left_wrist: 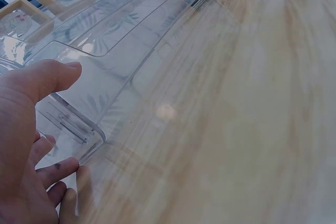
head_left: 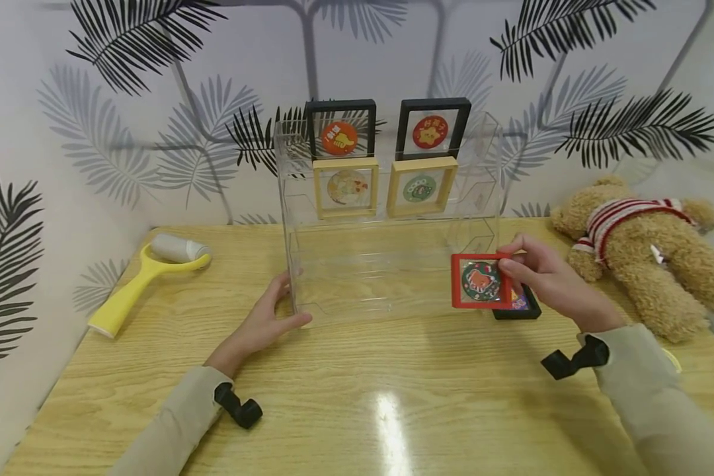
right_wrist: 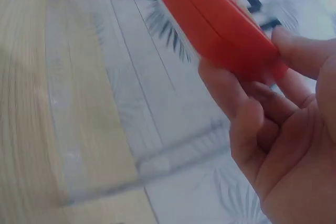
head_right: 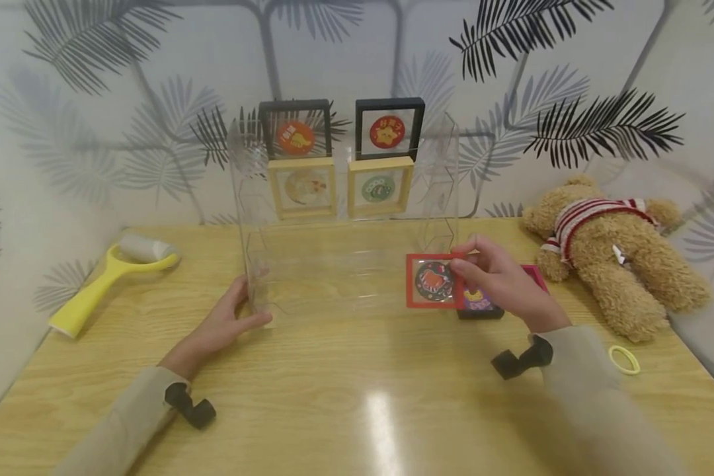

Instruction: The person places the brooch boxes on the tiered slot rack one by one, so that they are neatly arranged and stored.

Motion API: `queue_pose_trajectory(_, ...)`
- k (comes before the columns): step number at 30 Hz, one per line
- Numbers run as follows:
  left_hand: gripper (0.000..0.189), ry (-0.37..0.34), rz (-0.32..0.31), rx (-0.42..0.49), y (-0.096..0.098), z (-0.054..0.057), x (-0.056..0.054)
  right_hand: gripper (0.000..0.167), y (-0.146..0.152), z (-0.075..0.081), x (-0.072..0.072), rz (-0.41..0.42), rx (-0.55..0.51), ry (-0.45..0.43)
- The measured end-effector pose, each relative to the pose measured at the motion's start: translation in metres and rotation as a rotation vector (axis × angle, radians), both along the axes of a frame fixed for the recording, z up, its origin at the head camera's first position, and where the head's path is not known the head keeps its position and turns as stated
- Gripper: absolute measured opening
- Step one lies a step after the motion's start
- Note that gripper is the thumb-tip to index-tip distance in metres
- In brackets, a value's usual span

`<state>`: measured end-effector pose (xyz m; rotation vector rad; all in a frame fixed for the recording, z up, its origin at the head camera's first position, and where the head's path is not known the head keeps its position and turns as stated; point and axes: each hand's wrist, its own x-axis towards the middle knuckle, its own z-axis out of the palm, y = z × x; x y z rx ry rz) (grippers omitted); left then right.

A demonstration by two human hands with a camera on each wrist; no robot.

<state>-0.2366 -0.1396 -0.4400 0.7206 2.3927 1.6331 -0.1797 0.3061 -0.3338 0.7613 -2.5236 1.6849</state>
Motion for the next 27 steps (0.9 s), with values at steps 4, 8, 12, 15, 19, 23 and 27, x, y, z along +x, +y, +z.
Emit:
queue_pose_trajectory(4, 0.081, 0.0, -0.007, 0.007, 0.0, 0.001, 0.0, 0.015, -0.028, 0.017, -0.011, -0.043, 0.147, 0.031)
queue_pose_trajectory(8, 0.081, 0.004, -0.007, 0.013, -0.001, 0.0, 0.0, 0.017, -0.054, 0.031, -0.026, -0.052, 0.221, 0.111)
queue_pose_trajectory(12, 0.081, 0.0, 0.002, 0.001, 0.0, -0.001, -0.001, 0.02, -0.077, 0.033, -0.042, -0.01, 0.175, 0.216)
queue_pose_trajectory(15, 0.082, -0.005, 0.011, -0.016, 0.001, 0.0, -0.001, 0.026, -0.092, 0.031, -0.049, -0.037, 0.191, 0.239)
queue_pose_trajectory(19, 0.082, 0.0, 0.015, -0.023, 0.002, 0.001, 0.0, 0.031, -0.11, 0.024, -0.054, -0.078, 0.226, 0.223)
queue_pose_trajectory(23, 0.082, 0.001, 0.016, -0.021, 0.001, 0.001, 0.0, 0.032, -0.125, 0.015, -0.058, -0.087, 0.214, 0.239)
queue_pose_trajectory(27, 0.082, -0.002, 0.016, -0.023, 0.001, 0.001, 0.0, 0.034, -0.138, 0.01, -0.062, -0.096, 0.227, 0.276)
